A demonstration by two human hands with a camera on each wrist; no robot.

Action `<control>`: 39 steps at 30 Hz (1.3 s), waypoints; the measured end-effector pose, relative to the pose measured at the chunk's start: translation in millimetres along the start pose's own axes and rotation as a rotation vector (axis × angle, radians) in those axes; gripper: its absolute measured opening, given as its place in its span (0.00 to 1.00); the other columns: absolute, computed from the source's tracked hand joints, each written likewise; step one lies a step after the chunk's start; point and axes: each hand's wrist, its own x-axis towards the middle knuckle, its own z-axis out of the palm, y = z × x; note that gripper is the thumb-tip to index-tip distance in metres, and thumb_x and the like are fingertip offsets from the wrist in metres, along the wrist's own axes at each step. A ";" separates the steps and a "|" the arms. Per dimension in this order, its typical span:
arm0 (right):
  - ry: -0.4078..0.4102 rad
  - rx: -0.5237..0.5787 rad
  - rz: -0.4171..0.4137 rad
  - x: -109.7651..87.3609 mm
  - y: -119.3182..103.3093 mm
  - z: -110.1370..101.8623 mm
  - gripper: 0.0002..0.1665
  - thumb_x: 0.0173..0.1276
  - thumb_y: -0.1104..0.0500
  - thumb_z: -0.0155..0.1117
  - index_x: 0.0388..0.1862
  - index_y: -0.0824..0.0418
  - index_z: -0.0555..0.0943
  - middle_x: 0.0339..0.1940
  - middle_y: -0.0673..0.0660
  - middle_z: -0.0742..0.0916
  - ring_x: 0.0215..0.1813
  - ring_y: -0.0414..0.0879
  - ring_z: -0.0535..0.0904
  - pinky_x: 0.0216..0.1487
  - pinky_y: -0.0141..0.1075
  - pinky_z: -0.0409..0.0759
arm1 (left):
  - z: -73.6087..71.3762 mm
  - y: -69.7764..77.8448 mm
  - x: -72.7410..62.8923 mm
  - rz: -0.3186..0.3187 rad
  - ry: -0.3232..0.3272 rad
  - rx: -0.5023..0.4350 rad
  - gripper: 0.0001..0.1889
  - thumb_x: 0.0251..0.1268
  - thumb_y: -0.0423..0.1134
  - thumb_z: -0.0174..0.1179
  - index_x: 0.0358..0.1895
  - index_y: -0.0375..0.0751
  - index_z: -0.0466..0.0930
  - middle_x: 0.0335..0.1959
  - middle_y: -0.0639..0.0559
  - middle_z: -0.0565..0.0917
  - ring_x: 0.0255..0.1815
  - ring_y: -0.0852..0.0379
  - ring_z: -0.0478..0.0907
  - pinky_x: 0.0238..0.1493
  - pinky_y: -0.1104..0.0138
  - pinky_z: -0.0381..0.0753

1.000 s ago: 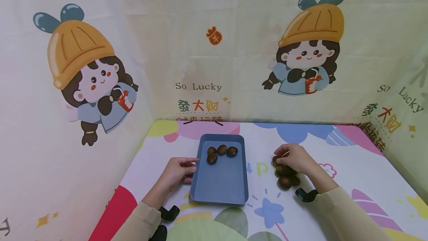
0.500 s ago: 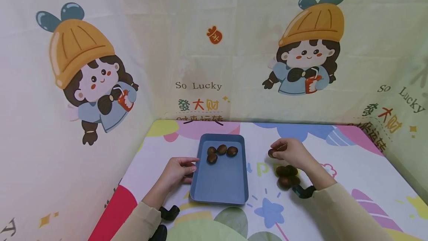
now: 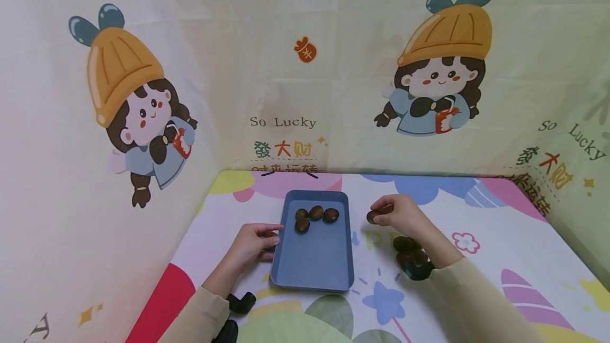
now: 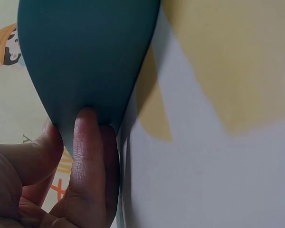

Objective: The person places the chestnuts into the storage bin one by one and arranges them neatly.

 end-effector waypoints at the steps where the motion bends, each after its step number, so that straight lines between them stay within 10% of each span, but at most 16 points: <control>1: -0.004 0.012 -0.001 1.3 -2.2 1.8 0.13 0.69 0.63 0.76 0.51 0.60 0.90 0.47 0.58 0.94 0.49 0.49 0.89 0.52 0.40 0.91 | -0.2 0.5 -0.2 0.001 0.000 -0.001 0.18 0.70 0.27 0.70 0.61 0.38 0.90 0.44 0.43 0.88 0.34 0.56 0.89 0.31 0.60 0.93; 39: -0.034 0.098 -0.109 33.1 -73.3 85.4 0.09 0.63 0.65 0.81 0.41 0.58 0.91 0.40 0.53 0.93 0.42 0.44 0.88 0.45 0.39 0.88 | -0.7 -3.8 1.9 0.005 -0.004 -0.016 0.18 0.70 0.26 0.69 0.60 0.39 0.90 0.43 0.43 0.88 0.31 0.56 0.89 0.33 0.61 0.94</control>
